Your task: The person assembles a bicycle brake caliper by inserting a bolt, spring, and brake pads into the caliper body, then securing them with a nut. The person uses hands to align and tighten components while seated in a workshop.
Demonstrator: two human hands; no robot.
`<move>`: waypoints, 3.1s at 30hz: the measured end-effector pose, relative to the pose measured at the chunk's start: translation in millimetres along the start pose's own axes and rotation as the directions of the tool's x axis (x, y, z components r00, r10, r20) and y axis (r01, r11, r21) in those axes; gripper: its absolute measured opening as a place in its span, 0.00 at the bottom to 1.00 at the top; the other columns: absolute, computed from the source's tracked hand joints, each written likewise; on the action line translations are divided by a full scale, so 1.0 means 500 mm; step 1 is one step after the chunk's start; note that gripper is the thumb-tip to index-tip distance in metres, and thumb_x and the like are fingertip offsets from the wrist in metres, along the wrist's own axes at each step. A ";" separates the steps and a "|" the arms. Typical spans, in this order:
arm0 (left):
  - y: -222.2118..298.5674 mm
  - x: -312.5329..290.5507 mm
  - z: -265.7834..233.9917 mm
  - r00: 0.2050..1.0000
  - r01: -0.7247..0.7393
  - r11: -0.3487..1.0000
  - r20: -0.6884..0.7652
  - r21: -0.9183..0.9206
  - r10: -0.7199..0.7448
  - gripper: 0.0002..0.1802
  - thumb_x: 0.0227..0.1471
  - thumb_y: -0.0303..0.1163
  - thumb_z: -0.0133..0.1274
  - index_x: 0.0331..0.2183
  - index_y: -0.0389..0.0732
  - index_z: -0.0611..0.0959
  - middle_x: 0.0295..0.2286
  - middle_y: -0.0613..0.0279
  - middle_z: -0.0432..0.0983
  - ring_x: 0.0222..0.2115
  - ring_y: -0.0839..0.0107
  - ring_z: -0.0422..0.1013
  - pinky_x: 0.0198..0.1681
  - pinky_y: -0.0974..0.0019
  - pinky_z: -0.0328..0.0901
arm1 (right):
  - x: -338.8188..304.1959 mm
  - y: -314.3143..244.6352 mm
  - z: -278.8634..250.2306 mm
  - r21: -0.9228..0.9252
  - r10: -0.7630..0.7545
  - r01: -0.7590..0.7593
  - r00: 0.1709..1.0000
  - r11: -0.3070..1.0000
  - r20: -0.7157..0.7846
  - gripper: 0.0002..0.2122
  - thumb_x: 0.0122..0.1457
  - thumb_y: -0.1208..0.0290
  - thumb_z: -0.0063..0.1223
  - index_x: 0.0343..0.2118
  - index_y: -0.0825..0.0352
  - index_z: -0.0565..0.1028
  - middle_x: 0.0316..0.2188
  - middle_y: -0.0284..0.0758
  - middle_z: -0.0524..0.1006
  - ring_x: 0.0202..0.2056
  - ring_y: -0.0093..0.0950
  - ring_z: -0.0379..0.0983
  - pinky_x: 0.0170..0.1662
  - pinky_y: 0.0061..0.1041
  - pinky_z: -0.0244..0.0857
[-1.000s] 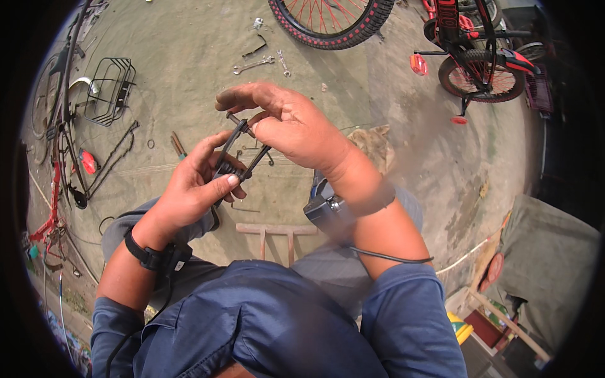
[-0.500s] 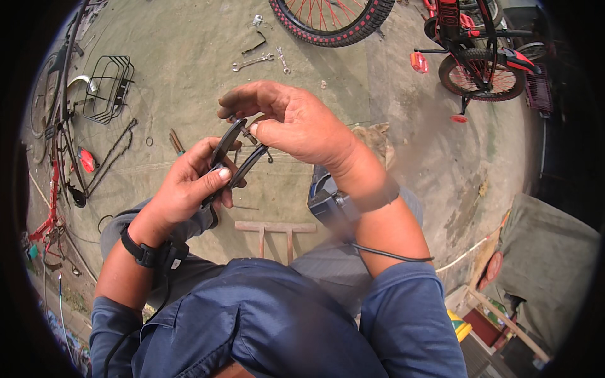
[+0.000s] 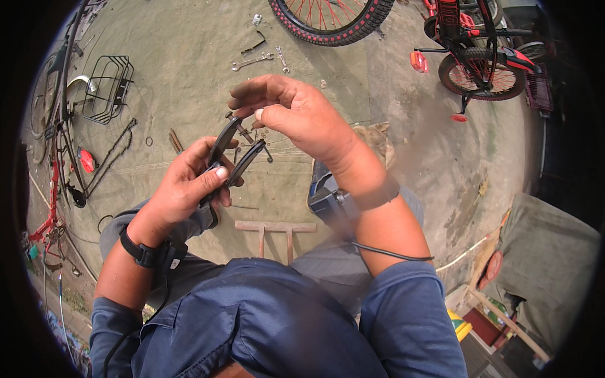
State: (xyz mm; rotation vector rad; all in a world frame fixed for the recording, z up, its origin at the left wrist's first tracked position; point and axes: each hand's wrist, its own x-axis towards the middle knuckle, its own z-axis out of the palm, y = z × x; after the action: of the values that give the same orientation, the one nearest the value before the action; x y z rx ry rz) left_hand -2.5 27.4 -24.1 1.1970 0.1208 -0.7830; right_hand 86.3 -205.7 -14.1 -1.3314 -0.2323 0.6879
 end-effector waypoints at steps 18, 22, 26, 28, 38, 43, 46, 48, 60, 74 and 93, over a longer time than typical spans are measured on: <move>0.058 -0.087 -0.159 0.808 -0.377 0.909 -0.415 0.181 0.418 0.24 0.64 0.34 0.49 0.56 0.32 0.68 0.37 0.45 0.78 0.22 0.76 0.73 0.22 0.77 0.65 | 0.019 0.446 -0.157 -0.595 0.382 -0.600 0.800 0.535 -0.463 0.13 0.57 0.65 0.59 0.42 0.65 0.79 0.36 0.41 0.82 0.38 0.37 0.79 0.43 0.33 0.71; 0.055 -0.103 -0.192 0.784 -0.400 0.898 -0.439 0.183 0.439 0.25 0.64 0.35 0.48 0.56 0.29 0.68 0.37 0.43 0.77 0.21 0.76 0.72 0.21 0.77 0.65 | 0.024 0.543 -0.133 -0.715 0.467 -0.588 0.788 0.378 -0.401 0.12 0.57 0.63 0.59 0.41 0.63 0.80 0.38 0.41 0.82 0.41 0.42 0.78 0.45 0.38 0.71; 0.051 -0.103 -0.223 0.804 -0.401 0.895 -0.392 0.198 0.447 0.36 0.62 0.35 0.47 0.64 0.27 0.57 0.41 0.49 0.72 0.20 0.80 0.67 0.22 0.80 0.60 | 0.053 0.612 -0.099 -0.728 0.433 -0.584 0.796 0.359 -0.424 0.12 0.56 0.63 0.61 0.37 0.66 0.80 0.34 0.42 0.82 0.38 0.40 0.80 0.42 0.36 0.72; 0.043 -0.104 -0.228 0.755 -0.360 0.906 -0.501 0.225 0.424 0.35 0.63 0.36 0.48 0.63 0.26 0.58 0.39 0.45 0.74 0.19 0.79 0.68 0.20 0.80 0.61 | 0.078 0.635 -0.091 -0.683 0.440 -0.630 0.766 0.370 -0.468 0.13 0.56 0.63 0.61 0.38 0.66 0.80 0.35 0.42 0.82 0.38 0.40 0.79 0.42 0.36 0.72; 0.036 -0.090 -0.267 0.766 -0.318 0.917 -0.504 0.242 0.399 0.43 0.60 0.41 0.51 0.63 0.22 0.54 0.37 0.46 0.73 0.17 0.81 0.67 0.18 0.82 0.62 | 0.166 0.711 -0.050 -0.801 0.528 -0.541 0.772 0.256 -0.353 0.09 0.60 0.67 0.55 0.41 0.64 0.77 0.42 0.42 0.80 0.45 0.42 0.77 0.46 0.42 0.72; 0.034 -0.082 -0.285 0.764 -0.331 0.919 -0.511 0.215 0.395 0.42 0.60 0.40 0.52 0.64 0.24 0.55 0.38 0.44 0.73 0.17 0.80 0.68 0.18 0.82 0.62 | 0.170 0.739 -0.052 -0.853 0.474 -0.503 0.790 0.138 -0.389 0.08 0.58 0.68 0.57 0.38 0.63 0.78 0.41 0.42 0.80 0.43 0.44 0.77 0.45 0.42 0.71; 0.032 -0.080 -0.296 0.758 -0.334 0.920 -0.522 0.205 0.392 0.39 0.60 0.39 0.52 0.64 0.28 0.58 0.39 0.43 0.73 0.18 0.79 0.69 0.18 0.81 0.63 | 0.165 0.749 -0.065 -0.854 0.462 -0.504 0.792 0.126 -0.399 0.09 0.58 0.67 0.57 0.39 0.63 0.78 0.41 0.42 0.80 0.44 0.44 0.77 0.45 0.42 0.72; 0.031 -0.076 -0.303 0.767 -0.333 0.926 -0.520 0.179 0.376 0.38 0.60 0.39 0.52 0.64 0.31 0.59 0.39 0.43 0.72 0.18 0.79 0.69 0.18 0.81 0.63 | 0.165 0.750 -0.073 -0.843 0.473 -0.524 0.778 0.125 -0.414 0.10 0.58 0.65 0.57 0.39 0.63 0.78 0.41 0.42 0.80 0.43 0.44 0.77 0.45 0.42 0.72; 0.045 -0.054 -0.298 0.749 -0.254 0.945 -0.577 0.205 0.327 0.41 0.58 0.40 0.52 0.65 0.31 0.57 0.40 0.43 0.73 0.17 0.80 0.67 0.20 0.81 0.61 | 0.219 0.727 -0.082 -0.731 0.509 -0.660 0.695 0.173 -0.507 0.15 0.59 0.58 0.59 0.38 0.67 0.80 0.35 0.43 0.82 0.40 0.44 0.79 0.42 0.42 0.72; 0.052 -0.035 -0.274 0.705 -0.190 0.939 -0.626 0.286 0.333 0.43 0.60 0.42 0.48 0.64 0.22 0.52 0.36 0.48 0.75 0.17 0.83 0.64 0.19 0.83 0.58 | 0.221 0.700 -0.121 -0.681 0.529 -0.707 0.658 0.191 -0.536 0.18 0.52 0.57 0.59 0.41 0.64 0.80 0.39 0.41 0.82 0.42 0.40 0.79 0.42 0.39 0.73; 0.041 -0.052 -0.181 0.821 -0.352 0.918 -0.411 0.182 0.396 0.21 0.65 0.35 0.47 0.52 0.29 0.71 0.38 0.45 0.78 0.23 0.77 0.71 0.23 0.77 0.64 | 0.216 0.153 -0.277 -0.318 0.145 -0.283 0.907 0.905 -0.395 0.19 0.56 0.72 0.62 0.49 0.73 0.74 0.35 0.36 0.80 0.31 0.26 0.79 0.31 0.22 0.68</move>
State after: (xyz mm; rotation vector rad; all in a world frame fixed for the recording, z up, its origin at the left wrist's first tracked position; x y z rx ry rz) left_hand 18.6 121.4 -31.0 1.4241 0.2134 -0.1595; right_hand 219.1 -249.5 -145.0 -1.8415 0.0984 0.5853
